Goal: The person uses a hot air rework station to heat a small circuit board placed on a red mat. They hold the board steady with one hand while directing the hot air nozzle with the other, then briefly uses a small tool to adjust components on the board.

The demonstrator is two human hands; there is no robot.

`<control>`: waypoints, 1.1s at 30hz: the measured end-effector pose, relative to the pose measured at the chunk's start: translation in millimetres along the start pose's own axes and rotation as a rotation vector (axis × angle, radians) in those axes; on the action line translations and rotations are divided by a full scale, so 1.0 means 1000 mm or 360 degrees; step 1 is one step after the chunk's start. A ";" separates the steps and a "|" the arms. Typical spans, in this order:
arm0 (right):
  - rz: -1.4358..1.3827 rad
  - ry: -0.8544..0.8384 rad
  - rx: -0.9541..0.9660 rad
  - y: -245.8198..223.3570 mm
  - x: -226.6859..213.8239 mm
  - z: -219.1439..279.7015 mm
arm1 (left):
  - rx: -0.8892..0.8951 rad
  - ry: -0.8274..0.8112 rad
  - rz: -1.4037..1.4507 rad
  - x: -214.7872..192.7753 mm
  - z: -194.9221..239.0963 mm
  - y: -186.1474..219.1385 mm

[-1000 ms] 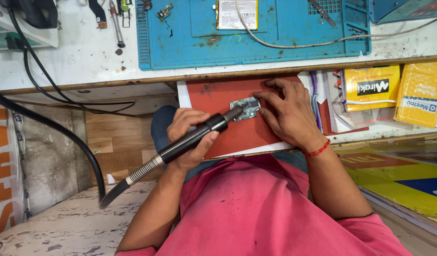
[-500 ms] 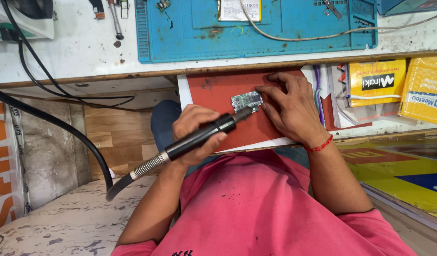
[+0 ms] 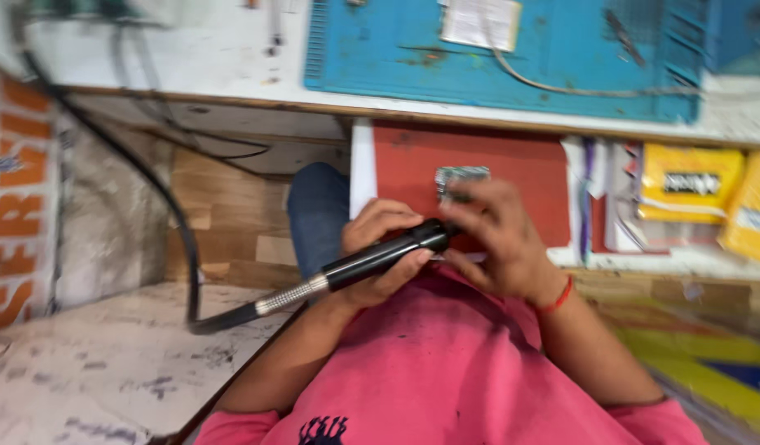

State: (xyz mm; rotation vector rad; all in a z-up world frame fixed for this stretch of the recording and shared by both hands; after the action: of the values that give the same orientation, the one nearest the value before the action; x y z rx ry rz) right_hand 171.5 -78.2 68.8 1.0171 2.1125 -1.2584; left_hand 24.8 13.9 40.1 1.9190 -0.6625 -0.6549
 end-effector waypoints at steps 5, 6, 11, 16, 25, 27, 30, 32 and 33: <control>0.0214 -0.0126 0.0101 -0.007 0.030 -0.012 | -0.0301 0.0388 0.0575 -0.010 0.024 -0.030; 0.0265 -0.0130 0.0120 -0.003 0.029 -0.014 | -0.0385 0.0416 0.0832 -0.013 0.029 -0.039; 0.0399 0.0067 0.0034 0.010 0.006 -0.009 | -0.0448 0.0426 0.0750 -0.045 0.043 -0.053; 0.0340 0.0448 0.0366 0.035 -0.034 0.027 | -0.0489 0.1028 0.1706 -0.100 0.016 -0.071; 0.0511 0.0367 0.0763 0.054 -0.051 0.091 | 0.0291 0.1328 0.1786 -0.250 -0.104 -0.138; 0.0542 0.0424 0.0825 0.052 -0.061 0.097 | 0.0306 0.1375 0.1812 -0.263 -0.118 -0.168; 0.0548 0.0478 0.0893 0.053 -0.071 0.096 | 0.0348 0.1374 0.1791 -0.279 -0.137 -0.201; 0.0608 0.0555 0.0902 0.055 -0.079 0.099 | 0.0357 0.1240 0.1709 -0.281 -0.135 -0.216; 0.0646 0.0588 0.0930 0.053 -0.084 0.107 | 0.0349 0.1169 0.1669 -0.277 -0.130 -0.223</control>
State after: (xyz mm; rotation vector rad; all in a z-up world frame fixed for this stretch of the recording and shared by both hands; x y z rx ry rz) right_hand 267.0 -187.0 50.2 1.9438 1.6554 -1.5941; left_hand -44.4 371.0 -67.4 1.5187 -1.1069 0.7616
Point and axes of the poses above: each hand's wrist, its own z-axis away from the middle knuckle, its own x-axis out of the palm, y = z × x, the point moved 8 cm from there along -z, towards the middle knuckle, and after that the axes turned 3 degrees about z, right-handed, at the moved point
